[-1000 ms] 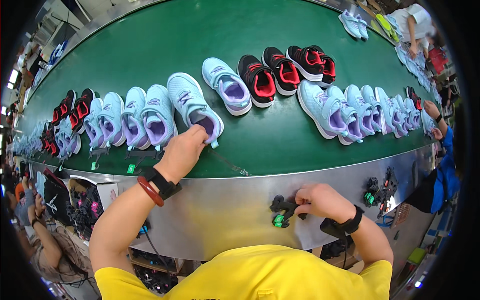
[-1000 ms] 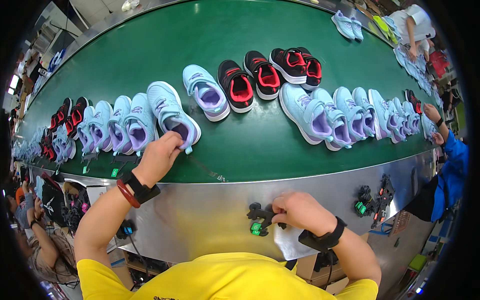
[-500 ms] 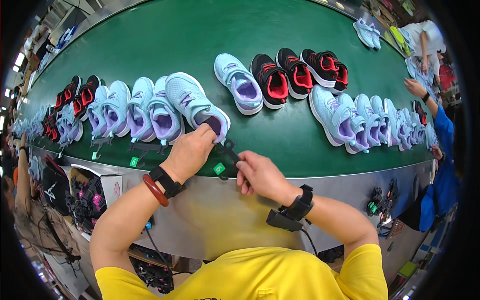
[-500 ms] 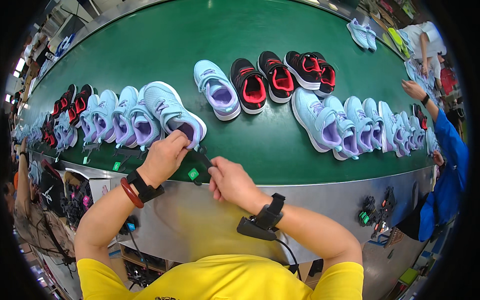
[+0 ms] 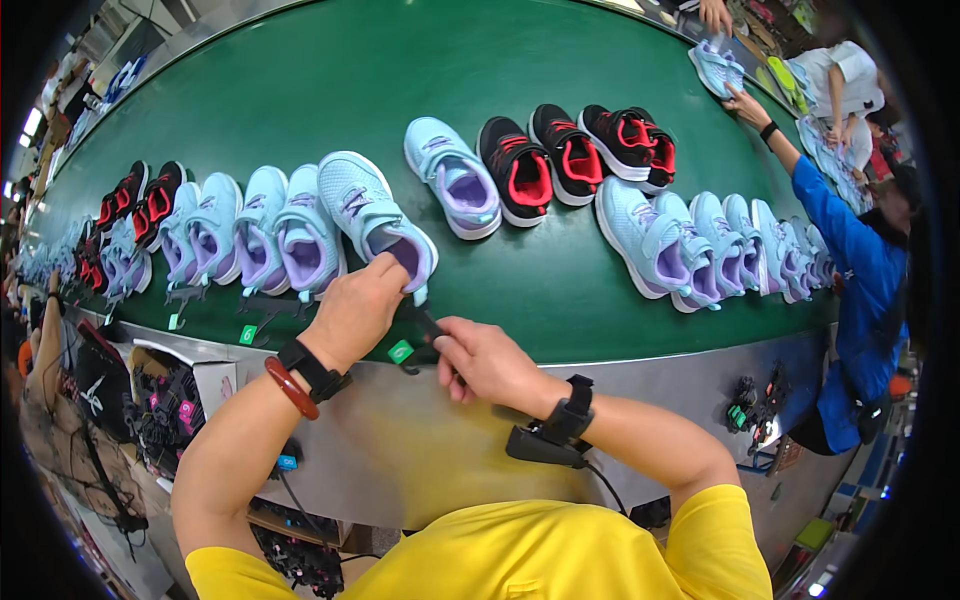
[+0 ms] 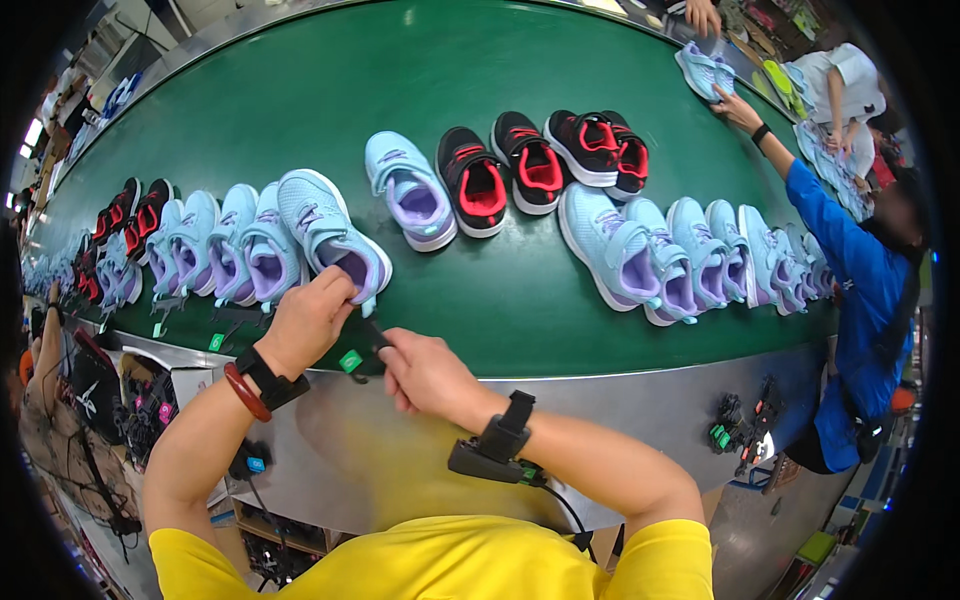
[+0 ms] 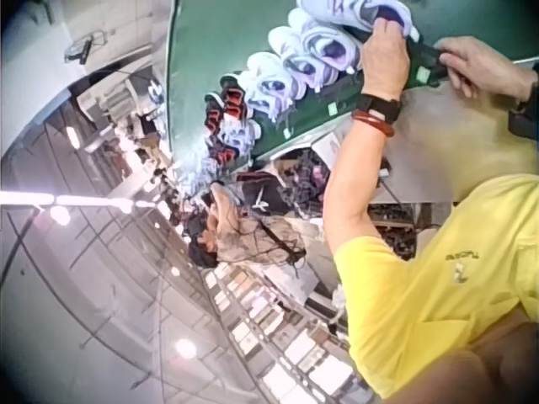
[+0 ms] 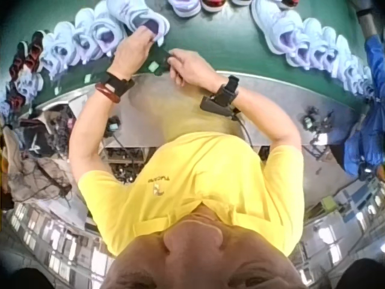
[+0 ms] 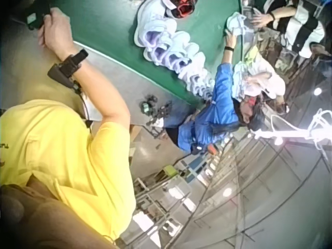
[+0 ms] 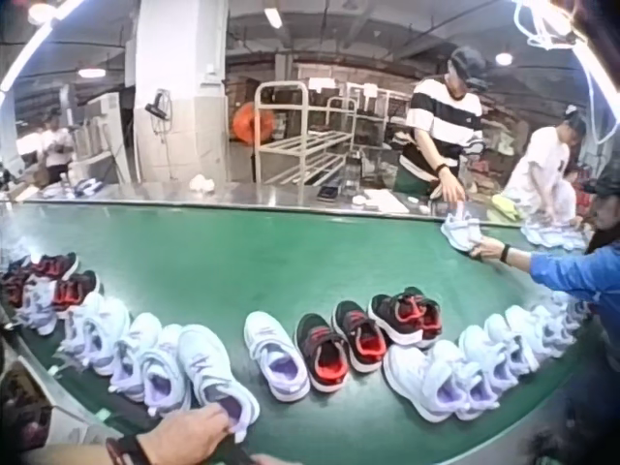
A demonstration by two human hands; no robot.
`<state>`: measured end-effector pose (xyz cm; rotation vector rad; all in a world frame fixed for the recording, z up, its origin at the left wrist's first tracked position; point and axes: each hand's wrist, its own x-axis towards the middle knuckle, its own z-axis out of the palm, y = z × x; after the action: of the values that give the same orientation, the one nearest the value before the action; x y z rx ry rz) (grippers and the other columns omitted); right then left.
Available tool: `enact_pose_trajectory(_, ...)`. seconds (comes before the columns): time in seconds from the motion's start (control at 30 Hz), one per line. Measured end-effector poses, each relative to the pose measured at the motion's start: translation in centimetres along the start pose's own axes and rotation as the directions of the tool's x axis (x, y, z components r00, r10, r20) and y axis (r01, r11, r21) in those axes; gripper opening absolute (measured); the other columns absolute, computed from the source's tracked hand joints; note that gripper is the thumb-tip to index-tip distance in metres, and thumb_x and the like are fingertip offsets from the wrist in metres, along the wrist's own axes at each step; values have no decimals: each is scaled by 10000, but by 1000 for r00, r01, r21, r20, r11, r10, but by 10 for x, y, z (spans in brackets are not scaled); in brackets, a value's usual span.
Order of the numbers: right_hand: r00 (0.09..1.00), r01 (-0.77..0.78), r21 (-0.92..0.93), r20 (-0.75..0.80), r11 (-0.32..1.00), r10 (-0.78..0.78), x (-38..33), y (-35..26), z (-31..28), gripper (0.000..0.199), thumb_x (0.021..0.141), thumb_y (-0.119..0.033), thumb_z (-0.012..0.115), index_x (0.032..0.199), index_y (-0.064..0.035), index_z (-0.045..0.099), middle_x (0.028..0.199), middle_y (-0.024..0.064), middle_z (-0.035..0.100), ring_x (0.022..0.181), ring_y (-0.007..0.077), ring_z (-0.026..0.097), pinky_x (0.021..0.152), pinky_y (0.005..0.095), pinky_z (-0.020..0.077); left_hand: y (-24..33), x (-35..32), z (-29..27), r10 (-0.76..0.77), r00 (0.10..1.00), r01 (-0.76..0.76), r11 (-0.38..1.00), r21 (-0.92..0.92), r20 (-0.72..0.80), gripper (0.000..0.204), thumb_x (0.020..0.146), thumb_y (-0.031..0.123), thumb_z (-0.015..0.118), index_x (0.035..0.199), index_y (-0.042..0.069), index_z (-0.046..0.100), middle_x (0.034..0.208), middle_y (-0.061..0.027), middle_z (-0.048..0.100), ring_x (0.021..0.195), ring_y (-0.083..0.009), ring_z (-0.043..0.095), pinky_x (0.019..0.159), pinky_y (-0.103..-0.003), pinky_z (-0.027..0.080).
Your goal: The person attaches plastic tags to pairs of shoes on a moving conveyor belt. They pick up tags, align them with the shoes, and secure them in place while the belt continuously moves new pairs into position.
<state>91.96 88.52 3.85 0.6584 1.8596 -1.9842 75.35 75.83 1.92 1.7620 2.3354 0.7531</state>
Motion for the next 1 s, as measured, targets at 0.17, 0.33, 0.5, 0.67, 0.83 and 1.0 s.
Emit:
enact_pose_trajectory(0.17,971,-30,-141,230,990,62,8,-30,-32,236,1038,-200,420,1100,-19,559,694,27,611,559,95,611,520,252,506,-4,3,-9,-55,998,54,998,32,11,225,813,57,655,1026,76,585,981,-101,605,777,-326,646,633,-422,514)
enact_pose_trajectory(0.33,982,184,-272,100,944,-163,19,-35,-48,182,1000,-185,483,1007,-20,561,733,70,632,606,221,626,587,327,523,18,9,-19,116,985,-137,977,164,131,487,755,79,683,1227,155,588,1073,-83,636,748,-292,666,606,-394,528)
enact_pose_trajectory(0.5,516,428,-890,99,156,-851,49,-50,-98,134,821,-77,609,943,-25,598,999,130,617,884,331,625,706,441,513,24,0,-28,-132,965,80,971,223,226,603,784,24,638,1350,204,539,1008,-114,632,719,-328,651,603,-421,515)
enact_pose_trajectory(0.67,740,380,-925,299,8,-602,80,-46,-123,163,789,-102,663,943,-57,635,911,98,621,872,306,626,755,425,503,17,-6,-22,-251,951,233,966,115,181,511,823,-18,498,1295,161,576,876,-167,626,793,-371,643,676,-493,503)
enact_pose_trajectory(0.83,625,502,-851,479,-153,-616,65,-60,-110,254,743,-256,759,836,-90,591,827,43,581,847,247,581,756,381,449,26,2,-22,-326,923,319,945,67,204,387,831,3,520,1184,117,633,881,-185,654,829,-380,650,715,-484,506)
enact_pose_trajectory(1.0,602,467,-841,528,-271,-599,61,-60,-102,273,730,-304,776,817,-120,594,807,18,563,837,215,548,749,359,430,24,2,-20,-350,914,343,937,67,204,361,839,8,523,1164,102,649,876,-194,665,821,-384,658,720,-483,512)
